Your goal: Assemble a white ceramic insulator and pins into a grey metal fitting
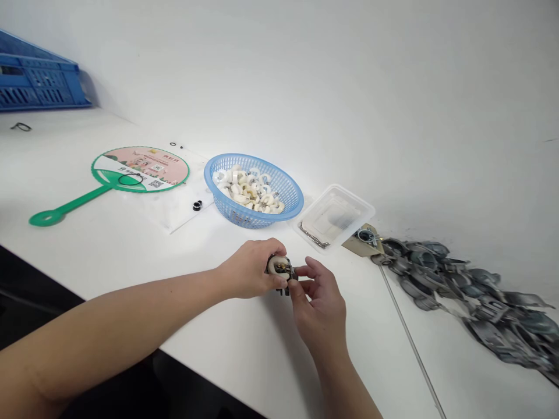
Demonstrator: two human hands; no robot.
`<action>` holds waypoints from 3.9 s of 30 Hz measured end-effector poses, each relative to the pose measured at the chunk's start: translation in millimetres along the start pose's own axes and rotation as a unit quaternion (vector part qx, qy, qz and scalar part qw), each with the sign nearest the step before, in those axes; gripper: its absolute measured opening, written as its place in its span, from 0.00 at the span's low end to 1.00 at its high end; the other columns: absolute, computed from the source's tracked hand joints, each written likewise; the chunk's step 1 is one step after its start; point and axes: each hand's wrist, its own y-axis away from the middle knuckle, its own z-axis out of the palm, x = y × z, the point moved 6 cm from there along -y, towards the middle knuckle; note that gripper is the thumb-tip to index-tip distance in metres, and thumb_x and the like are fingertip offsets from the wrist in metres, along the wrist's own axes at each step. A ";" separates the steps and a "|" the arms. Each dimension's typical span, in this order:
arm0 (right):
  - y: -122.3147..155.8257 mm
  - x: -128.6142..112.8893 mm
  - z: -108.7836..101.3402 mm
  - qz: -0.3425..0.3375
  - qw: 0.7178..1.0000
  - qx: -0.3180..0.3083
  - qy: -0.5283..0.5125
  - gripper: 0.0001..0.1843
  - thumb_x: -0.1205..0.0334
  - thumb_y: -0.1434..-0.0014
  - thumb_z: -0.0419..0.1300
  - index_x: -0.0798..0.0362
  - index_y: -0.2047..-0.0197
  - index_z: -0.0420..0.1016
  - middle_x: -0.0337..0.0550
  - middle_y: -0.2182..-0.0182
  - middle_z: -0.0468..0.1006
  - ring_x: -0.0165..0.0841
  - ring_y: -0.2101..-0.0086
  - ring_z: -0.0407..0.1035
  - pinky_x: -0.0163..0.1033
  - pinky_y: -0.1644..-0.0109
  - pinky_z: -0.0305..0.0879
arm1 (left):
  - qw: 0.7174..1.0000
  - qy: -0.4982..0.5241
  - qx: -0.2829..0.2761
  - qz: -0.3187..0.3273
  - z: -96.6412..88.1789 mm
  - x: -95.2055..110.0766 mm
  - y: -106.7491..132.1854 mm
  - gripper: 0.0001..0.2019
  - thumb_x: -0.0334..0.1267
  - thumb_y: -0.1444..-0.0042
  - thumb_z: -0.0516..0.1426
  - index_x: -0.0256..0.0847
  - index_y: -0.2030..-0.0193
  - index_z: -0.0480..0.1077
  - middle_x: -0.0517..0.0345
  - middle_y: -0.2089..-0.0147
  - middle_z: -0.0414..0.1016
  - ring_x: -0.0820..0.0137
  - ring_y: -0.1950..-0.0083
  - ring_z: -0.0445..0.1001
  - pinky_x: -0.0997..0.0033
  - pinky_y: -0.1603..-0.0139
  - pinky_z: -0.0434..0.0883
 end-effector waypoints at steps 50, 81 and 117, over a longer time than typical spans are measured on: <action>-0.2 14.7 -1.6 -0.170 0.975 -0.105 -0.091 0.26 0.64 0.49 0.64 0.45 0.46 0.66 0.42 0.63 0.72 0.35 0.63 0.69 0.48 0.58 0.71 | 0.991 0.111 -0.078 0.017 3.5 -1.5 7.7 0.26 0.34 0.58 0.63 0.44 0.50 0.62 0.54 0.52 0.73 0.62 0.53 0.72 0.61 0.55 0.70; 5.2 15.7 4.3 -0.110 0.981 -0.086 -0.132 0.29 0.61 0.49 0.64 0.46 0.44 0.62 0.43 0.64 0.71 0.33 0.65 0.66 0.44 0.62 0.70 | 0.977 0.179 -0.116 -0.001 9.4 -8.3 5.2 0.24 0.31 0.58 0.63 0.42 0.52 0.64 0.51 0.52 0.71 0.62 0.51 0.71 0.61 0.53 0.70; 23.6 3.6 -2.3 -0.127 0.990 0.031 -0.052 0.19 0.65 0.50 0.59 0.49 0.52 0.66 0.41 0.69 0.73 0.32 0.72 0.68 0.41 0.68 0.72 | 0.981 0.149 -0.123 0.007 12.5 0.1 11.0 0.20 0.30 0.53 0.59 0.42 0.52 0.63 0.53 0.55 0.72 0.64 0.56 0.72 0.66 0.59 0.70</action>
